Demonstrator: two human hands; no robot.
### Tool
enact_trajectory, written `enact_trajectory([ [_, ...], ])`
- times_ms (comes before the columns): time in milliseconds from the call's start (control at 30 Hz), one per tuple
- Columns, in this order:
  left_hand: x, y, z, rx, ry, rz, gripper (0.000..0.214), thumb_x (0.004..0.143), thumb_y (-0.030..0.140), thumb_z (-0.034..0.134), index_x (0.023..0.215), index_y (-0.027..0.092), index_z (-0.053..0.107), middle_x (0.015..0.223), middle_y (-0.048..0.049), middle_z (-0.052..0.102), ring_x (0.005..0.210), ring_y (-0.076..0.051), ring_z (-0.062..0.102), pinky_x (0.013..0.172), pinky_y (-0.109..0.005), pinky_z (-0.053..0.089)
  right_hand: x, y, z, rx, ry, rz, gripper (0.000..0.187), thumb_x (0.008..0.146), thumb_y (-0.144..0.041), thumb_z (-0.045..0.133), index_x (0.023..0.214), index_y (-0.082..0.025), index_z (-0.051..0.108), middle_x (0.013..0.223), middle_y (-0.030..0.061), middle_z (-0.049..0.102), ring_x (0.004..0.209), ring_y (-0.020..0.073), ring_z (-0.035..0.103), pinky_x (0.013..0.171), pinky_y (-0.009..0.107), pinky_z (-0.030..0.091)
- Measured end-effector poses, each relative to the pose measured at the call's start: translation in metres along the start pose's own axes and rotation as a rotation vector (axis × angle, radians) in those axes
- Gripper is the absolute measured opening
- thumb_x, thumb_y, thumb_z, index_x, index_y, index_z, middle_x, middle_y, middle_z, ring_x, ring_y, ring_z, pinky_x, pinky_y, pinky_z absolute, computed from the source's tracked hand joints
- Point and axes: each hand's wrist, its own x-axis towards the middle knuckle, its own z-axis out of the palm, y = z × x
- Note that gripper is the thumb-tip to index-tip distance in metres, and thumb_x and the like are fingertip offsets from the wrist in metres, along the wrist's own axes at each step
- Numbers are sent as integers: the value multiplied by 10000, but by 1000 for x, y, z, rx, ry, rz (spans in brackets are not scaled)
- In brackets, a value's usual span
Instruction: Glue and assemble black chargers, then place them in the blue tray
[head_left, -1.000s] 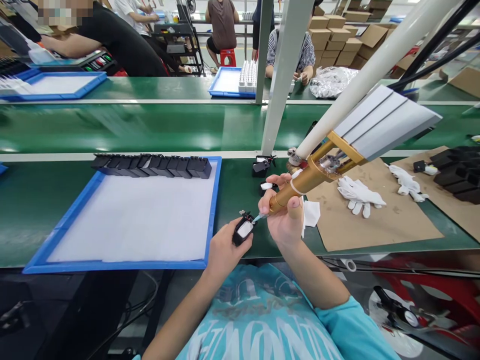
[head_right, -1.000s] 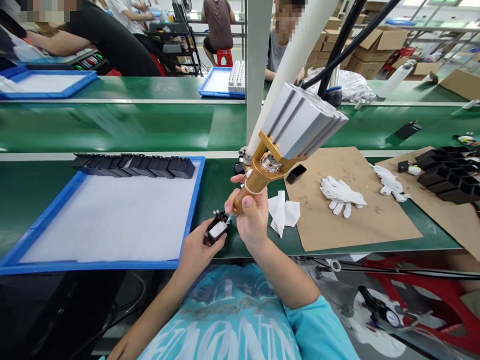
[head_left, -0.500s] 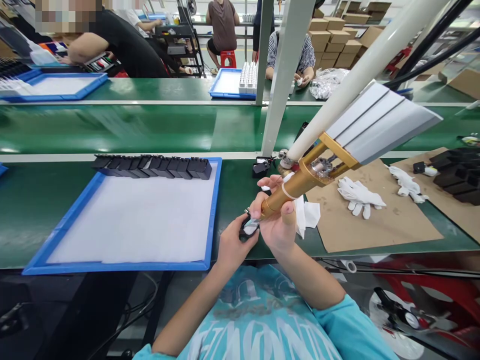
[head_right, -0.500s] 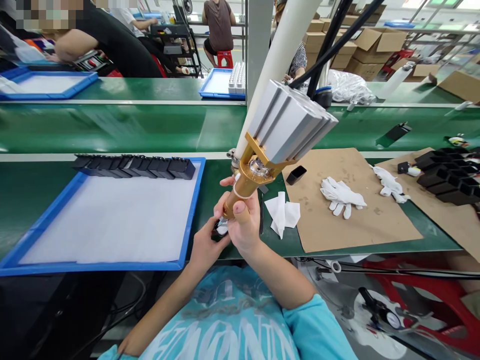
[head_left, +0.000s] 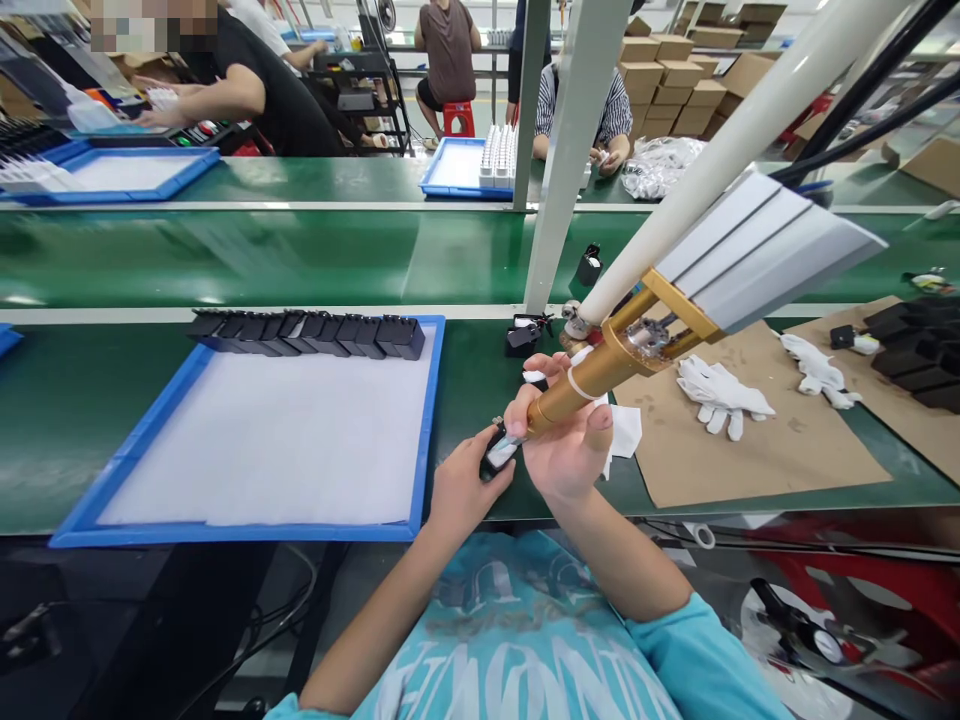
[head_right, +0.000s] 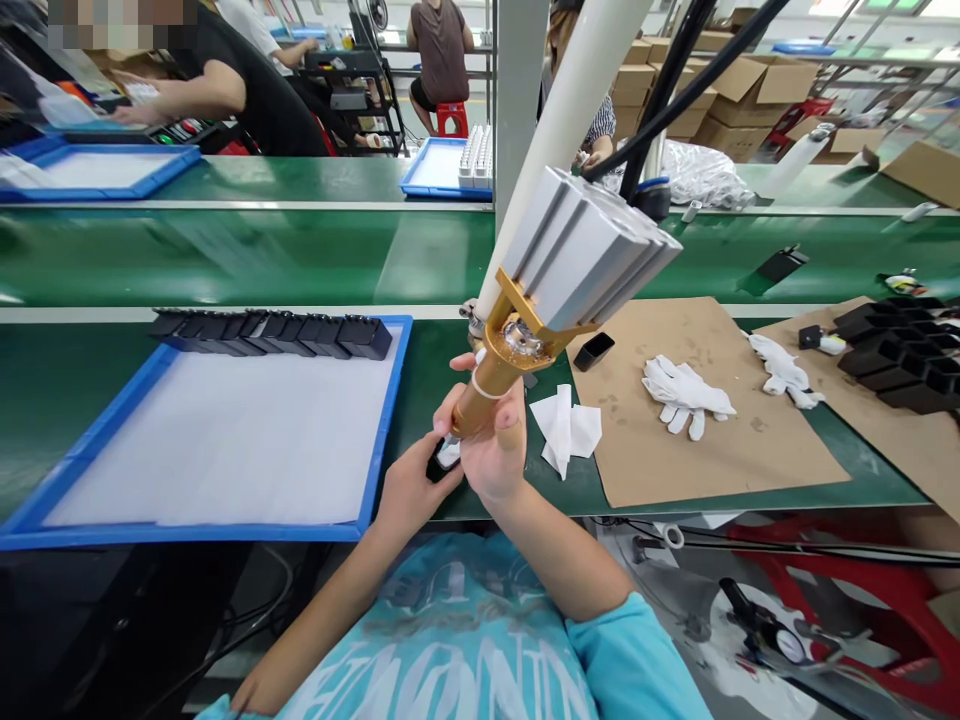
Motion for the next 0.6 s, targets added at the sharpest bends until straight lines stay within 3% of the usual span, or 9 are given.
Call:
enact_trajectory([
  [100, 0, -6, 0, 23, -32, 13, 420, 834, 257, 627, 1246, 211, 554, 1181, -93, 664, 1095, -249, 624, 936, -401, 508, 1, -4, -9, 0, 9, 0, 465, 779, -691, 499, 1020, -294, 501, 1119, 23, 544, 483, 76, 491, 443, 286, 386],
  [200, 1, -7, -1, -31, -44, 24, 493, 834, 329, 651, 1292, 193, 528, 1407, -135, 524, 1299, -286, 488, 1067, -481, 418, 2, -11, -21, -3, 30, 3, 456, 772, -684, 519, 1007, -294, 515, 1081, 13, 551, 479, 80, 498, 441, 285, 383],
  [267, 4, -4, -1, -117, -42, -11, 481, 883, 377, 591, 1324, 200, 515, 1441, -125, 497, 1339, -280, 453, 1100, -495, 385, 2, -16, -30, -25, 50, 4, 454, 762, -686, 532, 995, -297, 514, 1074, 10, 558, 477, 83, 499, 441, 285, 389],
  [400, 12, 2, -1, -295, -13, -101, 399, 1010, 352, 326, 1288, 213, 575, 1286, -83, 639, 1228, -213, 570, 1059, -416, 447, 1, -22, -45, -57, 77, -6, 460, 763, -684, 529, 1021, -303, 515, 1088, 16, 564, 478, 87, 503, 446, 291, 402],
  [600, 13, 6, -3, -1, 81, 150, 258, 930, 345, 559, 1137, 224, 654, 1069, -45, 724, 977, -197, 672, 895, -344, 532, 1, -25, -55, -63, 64, -15, 469, 769, -680, 527, 1040, -297, 520, 1083, 22, 568, 472, 88, 516, 437, 290, 411],
])
